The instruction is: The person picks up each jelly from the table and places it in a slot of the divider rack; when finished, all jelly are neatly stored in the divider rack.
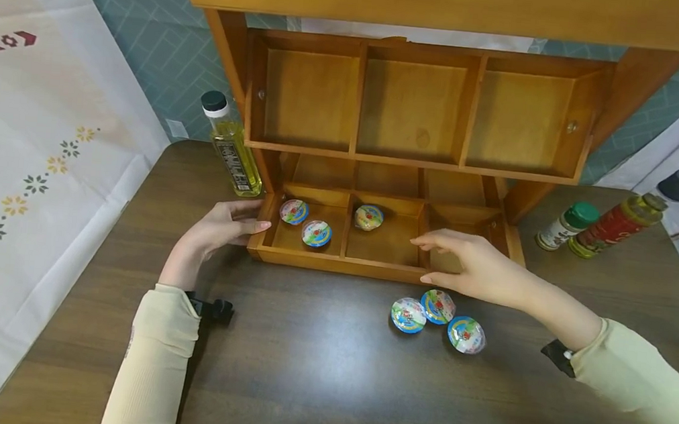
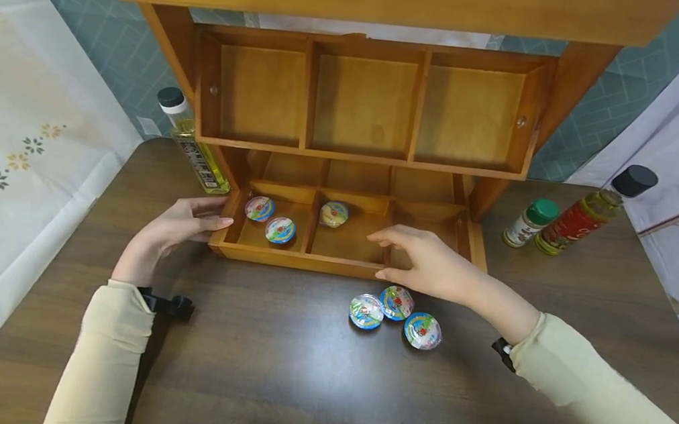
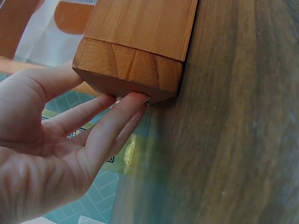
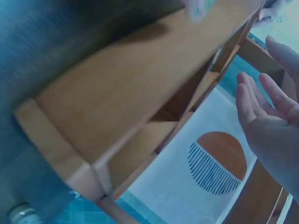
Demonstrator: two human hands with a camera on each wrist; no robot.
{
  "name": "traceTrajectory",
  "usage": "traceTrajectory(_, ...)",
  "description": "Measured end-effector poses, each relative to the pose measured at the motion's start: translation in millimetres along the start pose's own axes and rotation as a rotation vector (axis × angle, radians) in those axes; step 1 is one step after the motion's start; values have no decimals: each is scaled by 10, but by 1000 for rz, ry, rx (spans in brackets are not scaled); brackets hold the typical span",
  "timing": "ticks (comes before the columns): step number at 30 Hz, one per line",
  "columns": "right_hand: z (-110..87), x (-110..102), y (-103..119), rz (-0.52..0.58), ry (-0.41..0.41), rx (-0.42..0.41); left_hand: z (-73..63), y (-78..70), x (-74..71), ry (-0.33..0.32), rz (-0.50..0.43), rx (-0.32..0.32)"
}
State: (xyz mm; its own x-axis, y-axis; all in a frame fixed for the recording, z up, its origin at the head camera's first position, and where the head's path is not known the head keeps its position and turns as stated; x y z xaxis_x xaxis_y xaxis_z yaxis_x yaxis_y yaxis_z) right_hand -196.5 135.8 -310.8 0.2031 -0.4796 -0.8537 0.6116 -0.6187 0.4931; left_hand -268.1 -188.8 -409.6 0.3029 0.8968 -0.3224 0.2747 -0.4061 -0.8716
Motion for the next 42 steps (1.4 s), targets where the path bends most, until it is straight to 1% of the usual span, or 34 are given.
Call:
traceTrajectory(3, -133, 65, 14, 10, 17, 14, -6, 13, 0, 5, 2, 6)
traceTrajectory(7, -280, 173, 6, 7, 65, 50, 7, 33, 2, 5, -8, 1)
traceTrajectory(12, -358, 273, 38, 20, 84, 23, 19, 31, -21, -8, -11, -1)
traceTrajectory(15, -372, 316, 70, 25, 92, -1, 22, 32, -20, -5, -11, -2)
traceTrajectory(19, -367, 404, 101, 42, 132, -10, 25, 35, -26, -5, -11, -2)
traceTrajectory(24, -345, 528, 138, 31, 182, -27, 23, 34, -23, -2, -14, -2)
traceTrajectory(28, -340, 603, 141, 33, 215, -23, 20, 29, -17, -1, -18, -1)
traceTrajectory(33, -336, 677, 143, 8, 238, -44, 23, 28, -12, -2, -23, 2)
traceTrajectory(37, -317, 703, 147, -22, 253, -53, 29, 37, -18, -3, -28, 2)
traceTrajectory(42, -290, 678, 185, -44, 255, -64, 30, 35, -4, 1, -24, 3)
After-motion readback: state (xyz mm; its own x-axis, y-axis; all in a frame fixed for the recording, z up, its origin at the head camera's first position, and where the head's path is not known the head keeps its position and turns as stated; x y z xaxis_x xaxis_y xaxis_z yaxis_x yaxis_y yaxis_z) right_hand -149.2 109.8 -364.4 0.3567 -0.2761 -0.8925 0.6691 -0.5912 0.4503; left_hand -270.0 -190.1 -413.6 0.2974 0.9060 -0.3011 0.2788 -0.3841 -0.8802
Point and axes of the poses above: each hand's wrist, its own z-axis towards the middle knuckle, its own x-axis out of the palm, y = z × x, the point moved 10 cm from there along z, towards the middle knuckle, and after that the axes turned 4 degrees about -y, right-handed, at the moved point
